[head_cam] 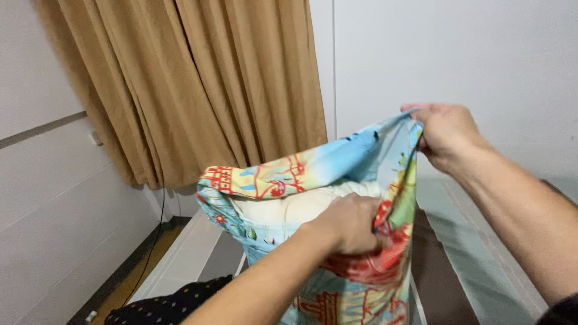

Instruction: The person inserts a white pillow into a light blue patterned pillowcase on a bed. They align the corners, push the pillow in, and smooth the case before placing the finished pillow on the bed.

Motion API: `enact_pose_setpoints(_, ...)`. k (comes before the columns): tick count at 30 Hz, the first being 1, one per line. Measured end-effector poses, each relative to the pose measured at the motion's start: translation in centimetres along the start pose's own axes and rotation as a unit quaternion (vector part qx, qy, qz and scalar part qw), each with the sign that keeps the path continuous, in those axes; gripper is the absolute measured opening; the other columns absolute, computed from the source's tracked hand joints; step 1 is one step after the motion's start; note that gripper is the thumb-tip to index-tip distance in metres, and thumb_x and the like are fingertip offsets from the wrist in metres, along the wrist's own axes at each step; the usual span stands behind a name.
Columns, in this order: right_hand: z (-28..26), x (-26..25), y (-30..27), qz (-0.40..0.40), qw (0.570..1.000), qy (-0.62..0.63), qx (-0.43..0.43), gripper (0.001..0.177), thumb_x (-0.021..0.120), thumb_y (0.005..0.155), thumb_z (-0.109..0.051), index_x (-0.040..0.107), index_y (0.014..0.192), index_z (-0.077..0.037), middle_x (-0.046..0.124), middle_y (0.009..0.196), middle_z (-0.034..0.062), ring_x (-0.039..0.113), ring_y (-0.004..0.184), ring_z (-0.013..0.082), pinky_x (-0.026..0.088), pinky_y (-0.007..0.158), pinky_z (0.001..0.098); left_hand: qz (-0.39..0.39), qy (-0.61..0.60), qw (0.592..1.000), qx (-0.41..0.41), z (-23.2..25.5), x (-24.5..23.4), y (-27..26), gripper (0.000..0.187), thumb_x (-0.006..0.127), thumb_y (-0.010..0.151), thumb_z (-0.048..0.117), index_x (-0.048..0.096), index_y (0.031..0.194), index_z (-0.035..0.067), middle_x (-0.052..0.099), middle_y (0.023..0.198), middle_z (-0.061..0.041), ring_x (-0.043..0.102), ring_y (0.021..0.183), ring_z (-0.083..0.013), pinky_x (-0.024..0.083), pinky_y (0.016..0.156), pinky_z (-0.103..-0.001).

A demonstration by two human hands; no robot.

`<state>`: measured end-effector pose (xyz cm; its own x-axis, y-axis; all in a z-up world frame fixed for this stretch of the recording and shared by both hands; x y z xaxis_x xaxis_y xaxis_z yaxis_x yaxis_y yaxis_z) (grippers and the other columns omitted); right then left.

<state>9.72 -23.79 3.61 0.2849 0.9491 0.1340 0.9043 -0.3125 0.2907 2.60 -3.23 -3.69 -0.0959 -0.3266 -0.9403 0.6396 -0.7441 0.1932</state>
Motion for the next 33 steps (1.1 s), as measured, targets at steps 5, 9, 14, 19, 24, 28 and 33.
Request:
enact_pose_setpoints(5,-1.1,1.0,-1.8,-0.026,0.998,-0.051,-0.023,0.022,0.061,0.095,-0.007,0.071,0.113,0.000,0.064,0.076,0.0030,0.053,0.054,0.0106,0.043,0.048,0.0272,0.074,-0.172,0.982,-0.005,-3.8,1.5,5.4,0.045,0.069,0.090,0.036,0.069,0.122,0.004,0.074,0.109,-0.019,0.070,0.102,-0.0312,0.052,0.092,-0.041)
enact_pose_setpoints(9,-2.7,1.0,-3.7,-0.020,0.983,-0.175,-0.044,0.024,0.064,0.098,-0.012,0.070,0.117,0.001,0.066,0.083,0.0104,0.056,0.062,0.0164,0.046,0.055,0.0311,0.041,-0.541,0.837,-0.065,-6.0,0.8,7.6,0.033,0.053,0.108,0.023,0.068,0.124,-0.002,0.070,0.089,-0.018,0.054,0.075,-0.0274,0.042,0.065,-0.042)
enact_pose_setpoints(14,-3.7,3.8,-6.7,-0.185,0.916,-0.261,-0.243,0.048,0.068,0.094,-0.032,0.057,0.132,-0.005,0.068,0.112,0.0090,0.063,0.106,0.0168,0.053,0.092,0.0336,0.052,-0.628,0.776,0.024,-5.0,0.0,8.7,0.018,0.057,0.100,0.005,0.068,0.112,-0.003,0.072,0.095,-0.013,0.070,0.083,-0.0200,0.057,0.075,-0.033)
enact_pose_setpoints(19,-1.6,3.6,-7.5,-0.268,0.897,-0.297,-0.190,0.056,0.067,0.089,-0.041,0.057,0.135,-0.011,0.072,0.118,0.0086,0.065,0.112,0.0176,0.050,0.098,0.0349,0.080,-0.603,0.789,0.090,-4.7,-2.0,9.3,0.017,0.061,0.094,-0.007,0.069,0.108,-0.011,0.074,0.103,-0.016,0.072,0.091,-0.0213,0.060,0.082,-0.033)
enact_pose_setpoints(24,2.2,1.7,-7.4,-0.312,0.775,-0.549,-0.034,0.059,0.085,0.078,-0.046,0.065,0.128,-0.022,0.081,0.099,0.0050,0.079,0.091,0.0202,0.059,0.088,0.0345,0.088,-0.386,0.917,-0.052,-3.9,-2.1,4.4,0.031,0.075,0.083,0.011,0.066,0.110,-0.001,0.073,0.098,-0.016,0.069,0.085,-0.0235,0.058,0.074,-0.036)
enact_pose_setpoints(28,3.1,0.9,-7.4,-0.294,0.740,-0.582,-0.165,0.032,0.076,0.077,-0.034,0.079,0.104,-0.018,0.081,0.086,0.0100,0.074,0.082,0.0276,0.056,0.078,0.0405,0.055,-0.062,0.997,0.009,-2.9,-1.5,0.2,0.058,0.089,0.070,0.033,0.065,0.115,0.004,0.073,0.105,-0.018,0.070,0.098,-0.0340,0.055,0.084,-0.044)
enact_pose_setpoints(33,2.2,0.8,-7.8,-0.326,0.728,-0.601,-0.051,0.030,0.072,0.087,-0.036,0.079,0.096,-0.008,0.080,0.080,0.0160,0.073,0.079,0.0288,0.059,0.077,0.0420,-0.005,0.016,0.995,-0.097,-2.6,-1.4,-2.0,0.034,0.069,0.087,0.035,0.072,0.116,0.017,0.073,0.098,-0.017,0.070,0.101,-0.0371,0.053,0.088,-0.049)
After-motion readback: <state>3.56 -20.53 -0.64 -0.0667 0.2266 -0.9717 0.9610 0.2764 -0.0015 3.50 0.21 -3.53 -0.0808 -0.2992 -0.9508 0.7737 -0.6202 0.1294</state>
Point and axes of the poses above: each hand's wrist, its own y-axis towards the middle knuckle, its own x-axis out of the palm, z = x × y, the point moved 4 cm from there along y, towards the middle knuckle
